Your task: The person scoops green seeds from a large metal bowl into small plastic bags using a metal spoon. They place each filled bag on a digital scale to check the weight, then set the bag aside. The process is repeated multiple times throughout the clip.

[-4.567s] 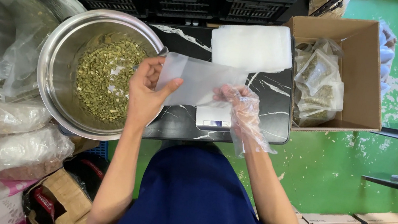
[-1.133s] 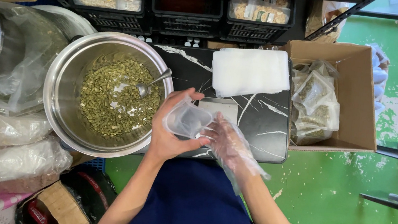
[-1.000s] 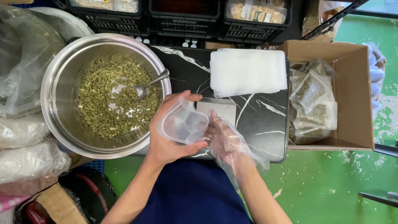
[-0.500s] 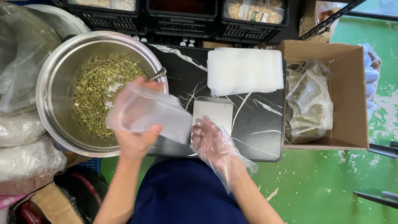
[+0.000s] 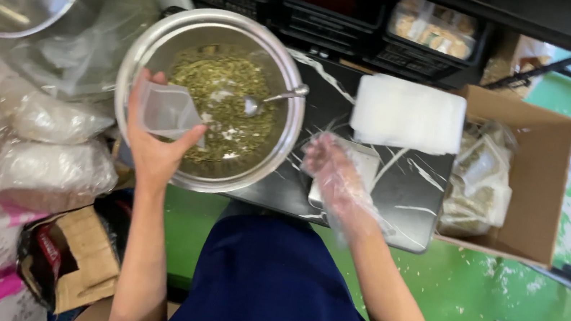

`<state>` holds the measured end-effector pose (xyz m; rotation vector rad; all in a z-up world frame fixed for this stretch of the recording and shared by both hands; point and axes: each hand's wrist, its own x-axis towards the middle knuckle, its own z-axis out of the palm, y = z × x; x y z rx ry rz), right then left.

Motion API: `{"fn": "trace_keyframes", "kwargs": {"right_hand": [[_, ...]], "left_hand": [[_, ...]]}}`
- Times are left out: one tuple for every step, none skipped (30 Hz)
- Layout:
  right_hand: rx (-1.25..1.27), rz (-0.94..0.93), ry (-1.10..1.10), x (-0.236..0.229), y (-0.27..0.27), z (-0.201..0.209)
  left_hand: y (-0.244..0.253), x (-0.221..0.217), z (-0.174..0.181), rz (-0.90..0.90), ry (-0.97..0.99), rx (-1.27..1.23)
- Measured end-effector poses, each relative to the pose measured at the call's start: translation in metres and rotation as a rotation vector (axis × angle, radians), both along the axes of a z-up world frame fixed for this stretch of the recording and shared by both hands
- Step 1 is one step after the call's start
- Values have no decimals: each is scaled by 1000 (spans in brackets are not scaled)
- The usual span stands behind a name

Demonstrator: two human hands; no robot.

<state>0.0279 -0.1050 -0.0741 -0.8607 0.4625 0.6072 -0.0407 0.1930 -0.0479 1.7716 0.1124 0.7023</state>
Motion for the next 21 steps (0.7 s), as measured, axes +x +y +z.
{"fn": "trace_keyframes", "kwargs": {"right_hand": [[-226, -6, -142, 10, 10, 0], [-451, -18, -284, 17, 19, -1], [-444, -2, -284, 26, 30, -5], [-783, 48, -542, 36, 40, -7], [-1118, 99, -807, 46, 49, -10], [-1113, 102, -813, 49, 53, -14], [-1427, 220, -1072, 54, 57, -19], [-1738, 350, -1330, 58, 60, -23], [-1734, 354, -1334, 62, 76, -2], [-1926, 719, -1161, 64, 90, 18], [-2080, 1090, -946, 65, 105, 39], [-2077, 1101, -949, 76, 88, 11], [-1761, 697, -956, 87, 71, -16], [-1417, 316, -935, 104, 59, -41], [-1413, 316, -948, 99, 59, -40], [-1427, 337, -894, 91, 58, -39], [-1440, 358, -841, 84, 57, -39], [-1442, 363, -838, 77, 64, -26], [-1409, 405, -846, 70, 70, -14], [-1373, 442, -857, 66, 78, -1], [-1374, 443, -858, 67, 89, -27]], "left_hand": [[4, -2, -1, -7, 11, -44], [9, -4, -3, -19, 26, -89], [12, -6, -4, -2, 29, -84], [15, -5, -6, 0, 23, -107], [17, -4, -8, 2, 17, -131], [20, -5, -8, 8, 14, -128], [23, -5, -8, 8, 23, -105], [25, -5, -9, 7, 37, -84], [30, -4, -8, 12, 38, -85], [33, -6, -7, -5, 47, -55], [36, -8, -7, -23, 57, -25], [38, -10, -6, -17, 62, -29], [40, -13, -5, -23, 73, -19], [45, -10, -2, -26, 72, -2], [48, -11, 0, -17, 65, 0], [50, -12, 3, -10, 82, -48], [51, -14, 5, -3, 99, -96], [55, -15, 4, -1, 104, -100], [59, -15, 3, 0, 81, -85], [64, -14, 3, 1, 55, -67], [64, -14, 3, 3, 55, -68]]}}
